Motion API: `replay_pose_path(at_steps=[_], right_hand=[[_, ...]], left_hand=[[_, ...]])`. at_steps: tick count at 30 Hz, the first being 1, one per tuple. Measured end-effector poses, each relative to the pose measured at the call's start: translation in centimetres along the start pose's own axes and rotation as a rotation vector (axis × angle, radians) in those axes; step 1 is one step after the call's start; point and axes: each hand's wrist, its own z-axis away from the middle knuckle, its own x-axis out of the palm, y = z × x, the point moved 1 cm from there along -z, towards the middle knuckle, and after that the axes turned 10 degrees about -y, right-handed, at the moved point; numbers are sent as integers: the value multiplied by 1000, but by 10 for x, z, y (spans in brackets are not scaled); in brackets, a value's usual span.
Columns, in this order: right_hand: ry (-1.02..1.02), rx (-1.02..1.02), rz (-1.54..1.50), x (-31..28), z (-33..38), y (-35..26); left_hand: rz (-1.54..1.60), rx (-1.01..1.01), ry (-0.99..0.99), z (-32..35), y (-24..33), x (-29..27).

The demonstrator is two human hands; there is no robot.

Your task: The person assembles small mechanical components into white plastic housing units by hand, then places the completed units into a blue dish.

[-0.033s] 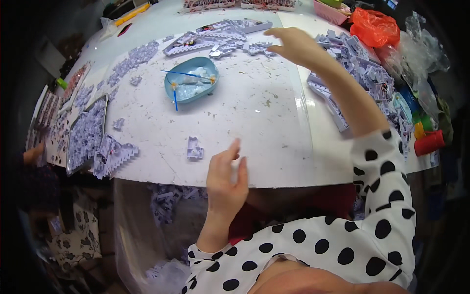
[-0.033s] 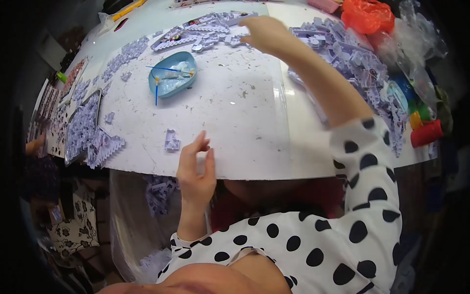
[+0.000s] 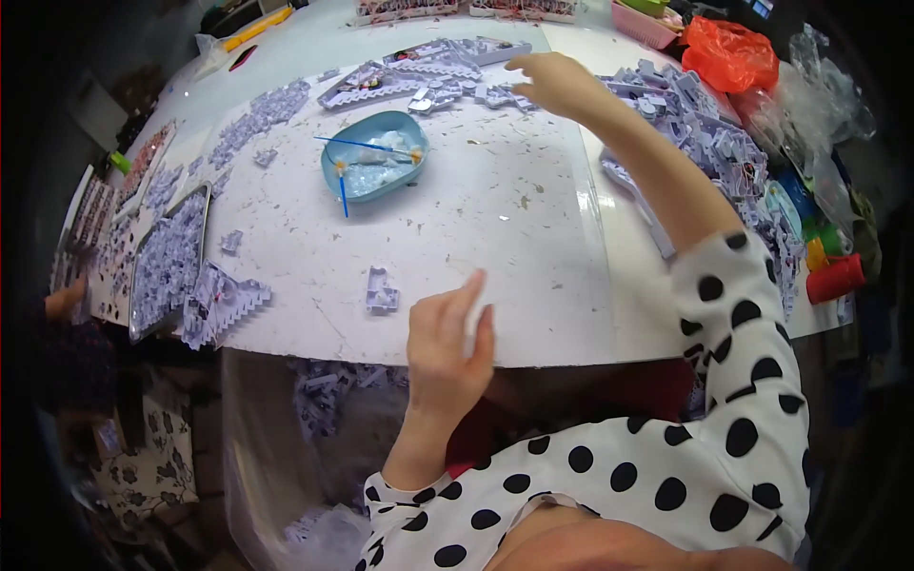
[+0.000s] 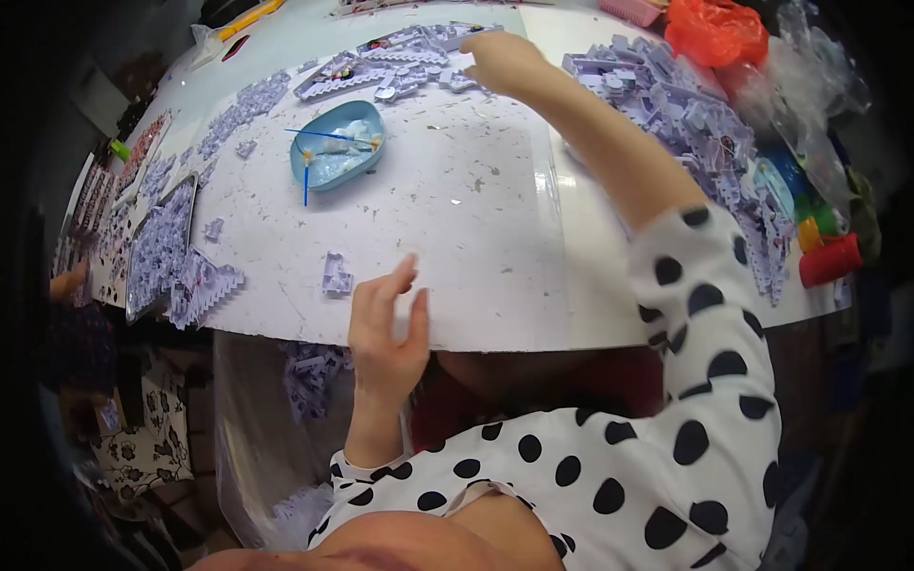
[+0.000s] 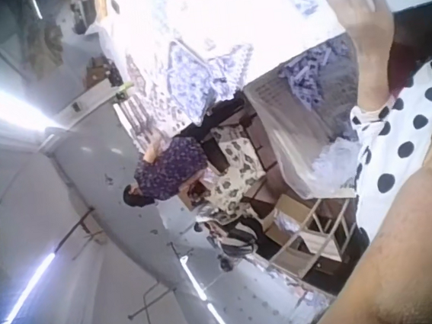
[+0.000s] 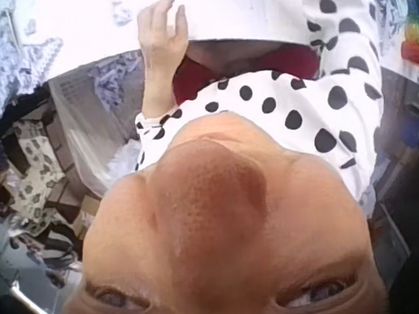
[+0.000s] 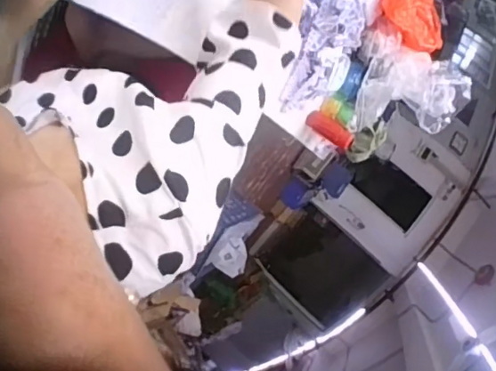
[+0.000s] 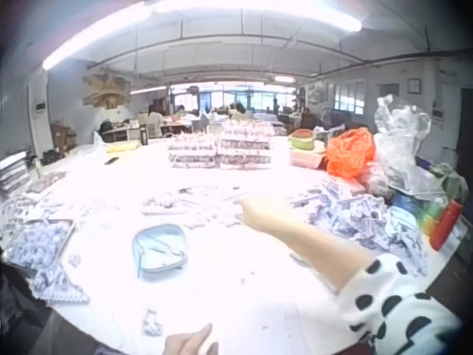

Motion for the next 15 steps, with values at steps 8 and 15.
replay_pose_path(at_steps=[8, 15], right_hand=[[250, 185, 162, 93, -170, 100], [240, 23, 68, 100, -176, 116]], left_hand=[[-218, 204, -63, -10, -16, 15], [-190, 104, -77, -8, -15, 10]])
